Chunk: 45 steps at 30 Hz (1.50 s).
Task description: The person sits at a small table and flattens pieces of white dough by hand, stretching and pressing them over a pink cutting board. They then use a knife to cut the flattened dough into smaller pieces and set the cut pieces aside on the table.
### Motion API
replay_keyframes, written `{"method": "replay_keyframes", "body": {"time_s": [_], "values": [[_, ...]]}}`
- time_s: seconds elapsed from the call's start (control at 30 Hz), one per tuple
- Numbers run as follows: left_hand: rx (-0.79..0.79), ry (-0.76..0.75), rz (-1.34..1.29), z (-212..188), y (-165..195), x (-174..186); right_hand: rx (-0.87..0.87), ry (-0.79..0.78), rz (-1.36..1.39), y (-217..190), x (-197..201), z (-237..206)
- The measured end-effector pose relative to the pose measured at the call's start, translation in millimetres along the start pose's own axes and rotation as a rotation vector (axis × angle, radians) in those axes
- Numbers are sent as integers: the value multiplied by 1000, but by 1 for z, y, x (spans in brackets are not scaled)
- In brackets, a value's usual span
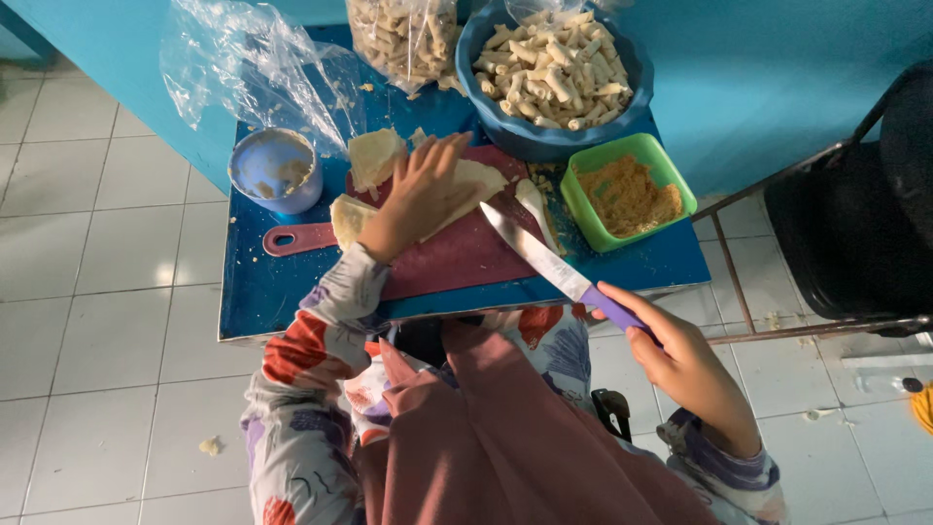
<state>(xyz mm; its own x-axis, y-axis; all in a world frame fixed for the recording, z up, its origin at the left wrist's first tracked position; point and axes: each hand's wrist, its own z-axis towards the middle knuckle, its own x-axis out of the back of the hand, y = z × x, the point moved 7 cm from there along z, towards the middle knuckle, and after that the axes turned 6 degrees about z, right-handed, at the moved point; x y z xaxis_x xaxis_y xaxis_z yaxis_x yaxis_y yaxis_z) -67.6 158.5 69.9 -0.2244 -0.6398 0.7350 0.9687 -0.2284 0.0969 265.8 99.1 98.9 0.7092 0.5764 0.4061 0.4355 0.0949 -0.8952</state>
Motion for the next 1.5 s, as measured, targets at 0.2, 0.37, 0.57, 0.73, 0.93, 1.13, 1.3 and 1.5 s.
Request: {"method": "replay_keyframes", "body": {"time_s": [0.2,0.37,0.57,0.73,0.93,1.13,1.3,1.5], "values": [[220,-278,-340,-37,-41,16,494,242,-435,-48,-14,5],[121,-258,-331,-36,-19,17,605,204,-417,-59,-51,36],[230,-227,-230,-43,-5,16,601,233,-545,-62,-86,58],[224,27,-50,-49,8,33,568,186,-570,-56,-103,63],[235,16,117,-51,17,30,576,238,-744,-51,-117,58],[222,10,155,-55,22,22,529,257,-780,-43,-124,57],[340,3,113,-59,4,36,549,286,-841,-41,-123,59],[520,93,206,-65,-17,75,602,330,-829,-43,-121,59]]}}
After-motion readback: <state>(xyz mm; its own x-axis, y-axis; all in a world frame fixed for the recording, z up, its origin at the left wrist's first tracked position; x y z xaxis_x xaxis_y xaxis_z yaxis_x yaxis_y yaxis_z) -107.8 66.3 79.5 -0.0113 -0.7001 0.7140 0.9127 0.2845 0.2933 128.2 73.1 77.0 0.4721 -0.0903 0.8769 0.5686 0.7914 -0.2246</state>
